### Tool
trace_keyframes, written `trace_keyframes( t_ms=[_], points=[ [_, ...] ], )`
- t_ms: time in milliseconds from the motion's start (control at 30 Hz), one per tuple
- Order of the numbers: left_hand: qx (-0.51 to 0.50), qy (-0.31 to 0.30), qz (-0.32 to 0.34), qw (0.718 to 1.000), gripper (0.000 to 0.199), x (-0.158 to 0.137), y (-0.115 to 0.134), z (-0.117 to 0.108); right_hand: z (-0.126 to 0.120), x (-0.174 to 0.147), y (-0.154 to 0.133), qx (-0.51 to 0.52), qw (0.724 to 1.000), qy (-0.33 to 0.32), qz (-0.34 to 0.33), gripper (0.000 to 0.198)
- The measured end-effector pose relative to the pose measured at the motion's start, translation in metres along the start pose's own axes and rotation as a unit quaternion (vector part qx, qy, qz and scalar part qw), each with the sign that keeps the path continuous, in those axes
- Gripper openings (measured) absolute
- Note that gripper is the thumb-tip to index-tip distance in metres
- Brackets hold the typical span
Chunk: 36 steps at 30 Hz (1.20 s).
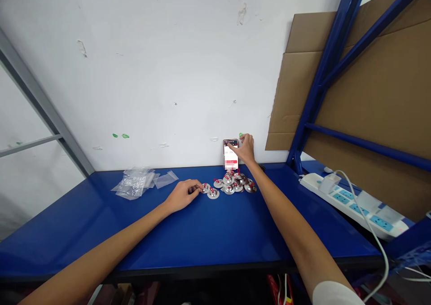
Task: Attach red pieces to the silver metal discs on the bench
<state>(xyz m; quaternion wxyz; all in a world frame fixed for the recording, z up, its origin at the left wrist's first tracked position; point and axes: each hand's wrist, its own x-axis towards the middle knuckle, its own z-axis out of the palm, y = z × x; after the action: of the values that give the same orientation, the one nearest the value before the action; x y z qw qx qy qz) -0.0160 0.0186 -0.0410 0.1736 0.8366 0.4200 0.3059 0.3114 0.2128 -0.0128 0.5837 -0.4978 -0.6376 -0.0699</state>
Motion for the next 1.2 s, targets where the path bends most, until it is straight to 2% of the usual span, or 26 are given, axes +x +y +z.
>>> trace_keyframes(
  t_ms=[167, 367, 467, 700, 1200],
  points=[
    [-0.003, -0.003, -0.002, 1.000, 0.024, 0.000, 0.000, 0.000, -0.001, 0.000, -0.002, 0.008, 1.000, 0.000, 0.012, 0.060],
    [0.000, 0.000, -0.001, 1.000, 0.023, 0.000, 0.000, 0.000, -0.003, 0.002, 0.004, 0.047, 0.999, -0.014, 0.000, 0.039],
    [-0.003, -0.001, 0.003, 1.000, 0.023, -0.001, 0.001, 0.000, -0.003, 0.002, 0.008, 0.050, 0.999, -0.018, -0.004, 0.035],
    [0.000, -0.002, -0.001, 1.000, 0.023, 0.000, 0.002, -0.001, -0.005, 0.000, 0.014, 0.050, 0.998, -0.032, -0.026, 0.037],
    [-0.005, -0.004, 0.003, 1.000, 0.023, 0.000, 0.001, 0.000, -0.002, 0.001, 0.009, 0.042, 0.999, -0.016, -0.018, 0.041]
  ],
)
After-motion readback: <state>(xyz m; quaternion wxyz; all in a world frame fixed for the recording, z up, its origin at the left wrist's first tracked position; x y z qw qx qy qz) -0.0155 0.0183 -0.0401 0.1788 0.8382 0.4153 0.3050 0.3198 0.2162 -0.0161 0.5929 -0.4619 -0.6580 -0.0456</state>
